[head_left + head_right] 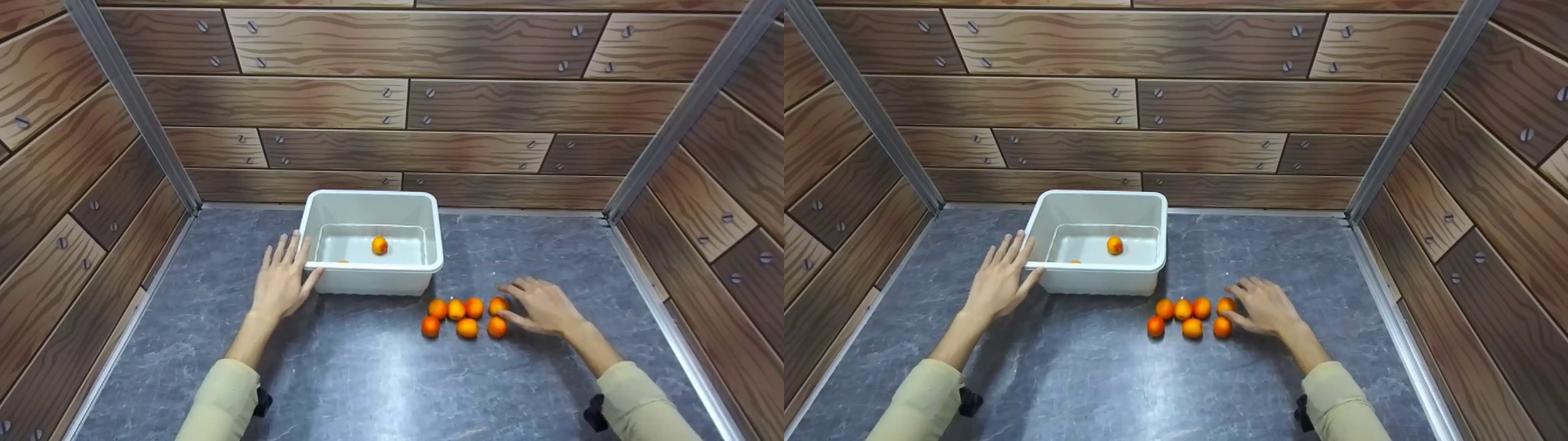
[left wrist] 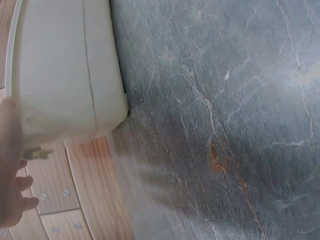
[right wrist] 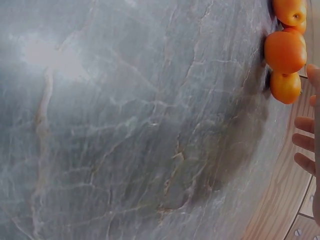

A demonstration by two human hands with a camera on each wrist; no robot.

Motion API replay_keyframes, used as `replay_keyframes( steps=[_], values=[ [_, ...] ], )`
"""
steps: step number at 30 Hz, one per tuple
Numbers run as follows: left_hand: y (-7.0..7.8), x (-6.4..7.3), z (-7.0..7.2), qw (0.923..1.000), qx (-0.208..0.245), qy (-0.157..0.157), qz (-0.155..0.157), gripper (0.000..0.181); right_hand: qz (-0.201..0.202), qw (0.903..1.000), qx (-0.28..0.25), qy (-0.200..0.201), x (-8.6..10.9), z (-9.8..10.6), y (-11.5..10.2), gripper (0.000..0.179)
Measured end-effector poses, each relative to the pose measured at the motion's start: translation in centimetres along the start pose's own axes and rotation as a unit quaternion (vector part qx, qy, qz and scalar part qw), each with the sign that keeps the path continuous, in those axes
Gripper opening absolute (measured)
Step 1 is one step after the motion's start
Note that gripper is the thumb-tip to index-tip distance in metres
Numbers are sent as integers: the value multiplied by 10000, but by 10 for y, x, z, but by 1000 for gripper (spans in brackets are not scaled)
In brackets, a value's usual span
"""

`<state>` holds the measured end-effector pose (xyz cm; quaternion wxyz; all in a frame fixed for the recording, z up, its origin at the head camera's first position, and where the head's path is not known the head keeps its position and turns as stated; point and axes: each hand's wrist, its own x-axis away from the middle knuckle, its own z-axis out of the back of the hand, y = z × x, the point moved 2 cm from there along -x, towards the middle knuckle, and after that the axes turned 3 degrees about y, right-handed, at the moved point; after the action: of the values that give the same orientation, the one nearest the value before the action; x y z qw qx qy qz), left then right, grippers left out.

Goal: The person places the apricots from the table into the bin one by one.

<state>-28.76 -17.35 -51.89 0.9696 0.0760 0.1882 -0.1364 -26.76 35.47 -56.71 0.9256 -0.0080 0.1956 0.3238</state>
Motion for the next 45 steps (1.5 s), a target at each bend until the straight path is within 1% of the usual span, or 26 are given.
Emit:
replay_keyframes(
  steps=[6,19,26,33,40,45],
  values=[
    [0,0,0,10000,-14,0,-1,72,-94,9999,29,-117,0,-4,2,48],
    [1,1,-1,10000,-43,19,29,73,-67,9997,-30,-216,-1,-12,0,45],
    [0,0,0,10000,-88,1,41,72,-269,9991,-82,-304,-1,-16,3,46],
    [0,-1,-1,10000,-45,-56,53,73,-375,9990,-70,-225,2,-22,6,47],
    [0,0,-1,10000,-85,7,42,73,-603,9976,-142,-315,1,-26,4,50],
    [1,1,-1,10000,-43,46,29,72,-737,9964,-306,-271,-2,-26,1,50]
  ],
)
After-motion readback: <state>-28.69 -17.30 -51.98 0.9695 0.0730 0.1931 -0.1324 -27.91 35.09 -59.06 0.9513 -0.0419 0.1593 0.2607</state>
